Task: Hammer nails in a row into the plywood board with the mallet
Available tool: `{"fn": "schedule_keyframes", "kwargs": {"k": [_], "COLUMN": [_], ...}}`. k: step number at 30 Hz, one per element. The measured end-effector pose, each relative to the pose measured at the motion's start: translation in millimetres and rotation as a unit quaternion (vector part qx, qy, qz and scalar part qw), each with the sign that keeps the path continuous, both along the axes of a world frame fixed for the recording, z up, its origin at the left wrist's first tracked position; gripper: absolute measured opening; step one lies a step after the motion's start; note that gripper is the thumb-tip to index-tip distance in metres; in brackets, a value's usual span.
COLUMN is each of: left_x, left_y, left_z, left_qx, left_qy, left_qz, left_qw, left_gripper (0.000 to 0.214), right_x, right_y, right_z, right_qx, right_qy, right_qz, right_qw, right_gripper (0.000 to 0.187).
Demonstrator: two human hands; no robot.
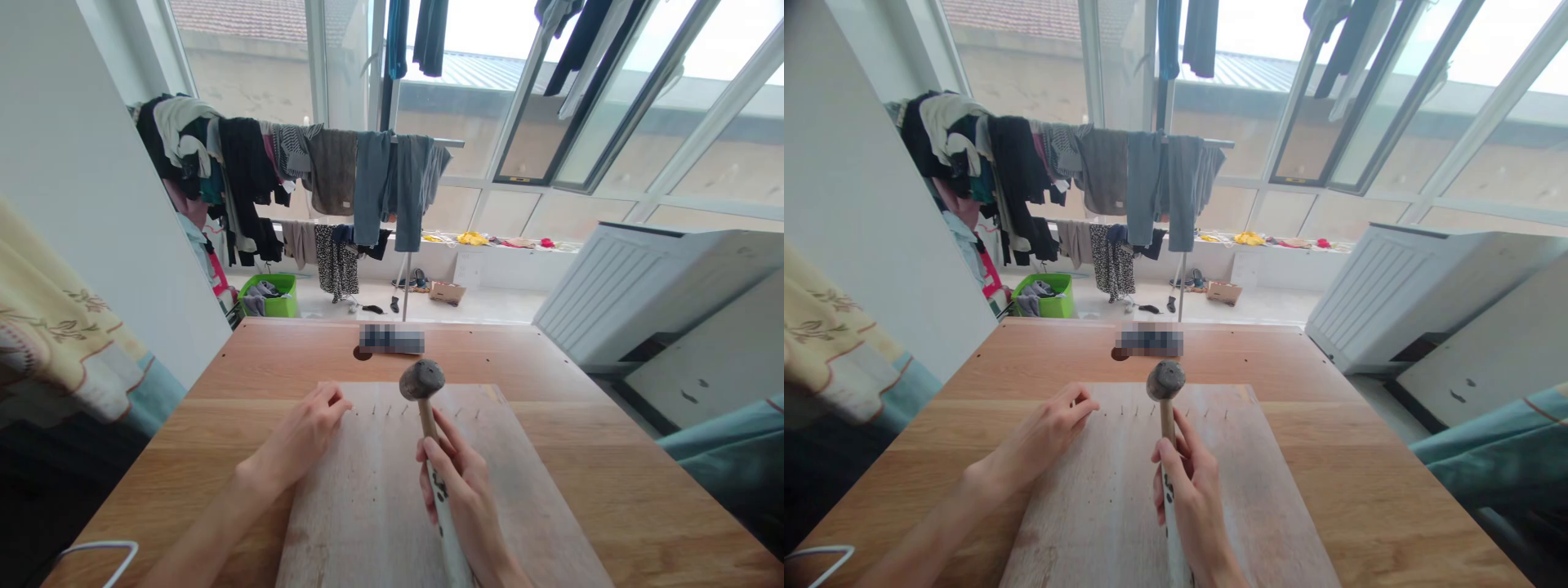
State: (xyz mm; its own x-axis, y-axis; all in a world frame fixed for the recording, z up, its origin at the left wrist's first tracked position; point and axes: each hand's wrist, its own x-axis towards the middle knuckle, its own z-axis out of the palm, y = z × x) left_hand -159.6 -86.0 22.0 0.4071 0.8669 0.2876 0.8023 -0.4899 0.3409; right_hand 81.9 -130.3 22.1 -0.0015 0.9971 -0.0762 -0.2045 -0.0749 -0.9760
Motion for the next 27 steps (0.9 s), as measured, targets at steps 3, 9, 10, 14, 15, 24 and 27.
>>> {"fn": "schedule_keyframes", "kwargs": {"k": [3,9,10,14,15,24,27], "left_x": [4,14,14,12,11,16,16], "left_y": [0,2,2,1,0,4,8], "left_z": [5.4,6.6,5.6,1.4,0.7,-10.0,-16.7], "left_qx": [-0.003,-0.026,-0.029,-0.027,-0.021,-0.013,-0.017], "left_qy": [0.038,0.037,0.030,-0.013,-0.014,-0.112,-0.176], "left_qz": [-0.011,-0.013,-0.008,-0.005,-0.010,-0.014,0.005], "left_qw": [0.999,0.999,0.999,1.000,1.000,0.994,0.984], "left_gripper": [0.026,0.028,0.028,0.030,0.031,0.026,0.018], "right_x": [2,3,3,3,3,-1,-4], "right_y": [0,1,1,-1,-1,-2,-2], "right_z": [-2.1,-5.7,-6.0,-6.7,-6.6,-7.2,-7.3], "right_qx": [0.002,0.000,-0.001,-0.003,-0.003,-0.005,-0.004], "right_qy": [-0.004,-0.001,-0.001,-0.006,-0.008,-0.015,-0.002], "right_qz": [0.005,0.005,0.006,0.013,0.014,0.040,0.069], "right_qw": [1.000,1.000,1.000,1.000,1.000,0.999,0.998], "right_gripper": [0.069,0.069,0.069,0.069,0.069,0.065,0.065]}}
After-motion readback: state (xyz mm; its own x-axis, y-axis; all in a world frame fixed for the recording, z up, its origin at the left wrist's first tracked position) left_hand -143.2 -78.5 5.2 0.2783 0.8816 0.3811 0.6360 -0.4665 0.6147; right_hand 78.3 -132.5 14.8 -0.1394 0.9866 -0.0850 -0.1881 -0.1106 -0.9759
